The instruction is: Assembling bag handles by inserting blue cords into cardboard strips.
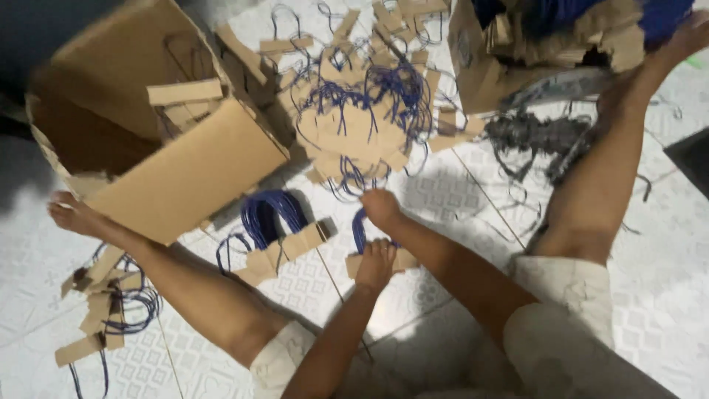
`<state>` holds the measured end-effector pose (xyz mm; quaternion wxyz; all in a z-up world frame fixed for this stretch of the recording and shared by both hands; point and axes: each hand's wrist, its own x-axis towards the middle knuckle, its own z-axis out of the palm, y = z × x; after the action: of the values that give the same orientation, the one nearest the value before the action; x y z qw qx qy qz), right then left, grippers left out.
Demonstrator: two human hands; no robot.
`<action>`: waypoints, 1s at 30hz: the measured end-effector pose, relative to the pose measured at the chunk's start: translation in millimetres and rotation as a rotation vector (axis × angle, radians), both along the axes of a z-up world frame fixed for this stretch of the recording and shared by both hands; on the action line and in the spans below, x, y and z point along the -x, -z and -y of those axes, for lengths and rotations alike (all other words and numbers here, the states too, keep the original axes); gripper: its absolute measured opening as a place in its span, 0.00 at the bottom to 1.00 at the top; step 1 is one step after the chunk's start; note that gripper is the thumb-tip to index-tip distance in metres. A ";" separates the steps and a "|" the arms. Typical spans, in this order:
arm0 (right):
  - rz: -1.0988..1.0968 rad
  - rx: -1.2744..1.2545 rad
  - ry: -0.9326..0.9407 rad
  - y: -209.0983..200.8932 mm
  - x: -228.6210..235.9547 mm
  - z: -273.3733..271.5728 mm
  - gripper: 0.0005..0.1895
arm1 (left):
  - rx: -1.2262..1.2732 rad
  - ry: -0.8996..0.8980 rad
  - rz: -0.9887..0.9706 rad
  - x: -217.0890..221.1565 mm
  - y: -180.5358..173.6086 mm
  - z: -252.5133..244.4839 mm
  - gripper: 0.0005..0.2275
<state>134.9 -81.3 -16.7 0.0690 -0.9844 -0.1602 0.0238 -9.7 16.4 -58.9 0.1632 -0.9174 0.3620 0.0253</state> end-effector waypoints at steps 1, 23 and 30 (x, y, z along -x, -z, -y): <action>-0.009 0.001 -0.002 12.5 7.6 3.1 0.08 | 0.001 -0.002 -0.009 3.8 -1.8 0.4 0.29; 0.153 -0.138 0.053 -68.5 62.4 8.6 0.26 | 0.009 -0.069 0.006 2.4 -11.7 4.6 0.34; 0.444 -0.046 -0.456 -57.4 32.0 9.9 0.05 | 0.072 -0.046 0.062 2.8 -0.9 2.1 0.31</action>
<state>102.9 -91.3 40.7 0.0474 -0.9024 -0.3885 -0.1804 -12.6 14.4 -58.0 0.1402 -0.9312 0.3363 -0.0123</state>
